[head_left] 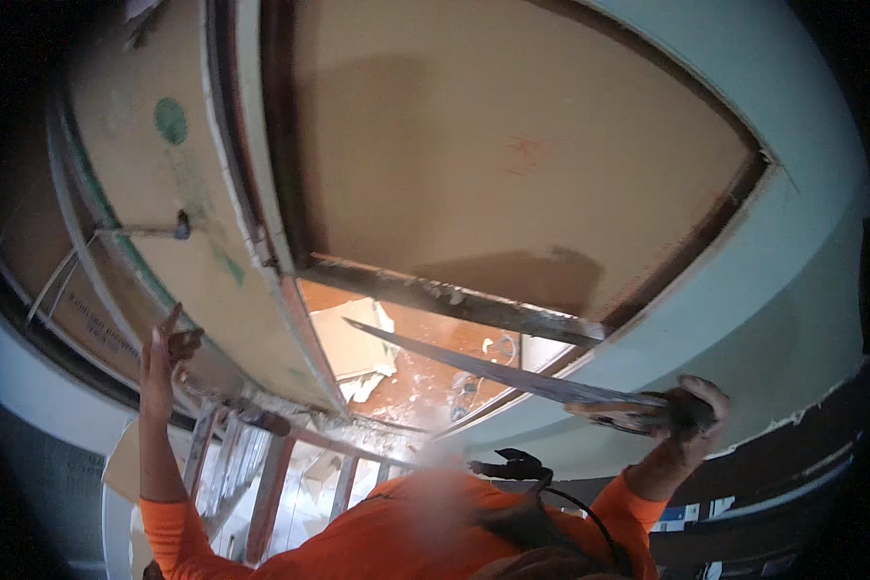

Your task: The person uses a hand saw to cut a rectangular section of drywall on a ceiling. They saw along the marked lines, then use the saw to pry and remove the cut piece, exposing the ceiling cavity.

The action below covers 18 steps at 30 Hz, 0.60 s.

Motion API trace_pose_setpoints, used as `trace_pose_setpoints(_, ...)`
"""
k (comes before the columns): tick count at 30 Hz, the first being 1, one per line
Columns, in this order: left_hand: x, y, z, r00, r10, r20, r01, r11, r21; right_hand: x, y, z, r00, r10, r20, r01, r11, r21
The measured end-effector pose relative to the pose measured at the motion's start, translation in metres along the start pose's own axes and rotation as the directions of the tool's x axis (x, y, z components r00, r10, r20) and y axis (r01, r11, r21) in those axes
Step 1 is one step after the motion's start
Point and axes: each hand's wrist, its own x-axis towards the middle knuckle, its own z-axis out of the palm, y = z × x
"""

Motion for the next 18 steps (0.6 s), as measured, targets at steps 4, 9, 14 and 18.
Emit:
trace_pose_setpoints(4, 0.001, 0.004, 0.034, 0.994, -0.105, -0.044, 0.094, 0.974, -0.205, 0.012, -0.010, 0.049, 0.984, 0.099, -0.151, -0.083, 0.991, 0.108)
trace_pose_setpoints(9, 0.002, -0.037, 0.026, 0.962, 0.102, -0.255, -0.104, 0.995, 0.004, 0.026, 0.001, 0.070, 0.947, 0.313, 0.071, -0.314, 0.858, 0.406)
trace_pose_setpoints(14, -0.011, -0.032, 0.035, 0.945, 0.081, -0.316, -0.127, 0.984, -0.125, 0.036, 0.026, 0.090, 0.968, 0.244, 0.066, -0.242, 0.820, 0.519)
trace_pose_setpoints(18, -0.012, -0.042, 0.051, 0.881, 0.175, -0.439, -0.247, 0.962, -0.112, 0.049, 0.040, 0.119, 0.926, 0.377, 0.011, -0.309, 0.743, 0.593)
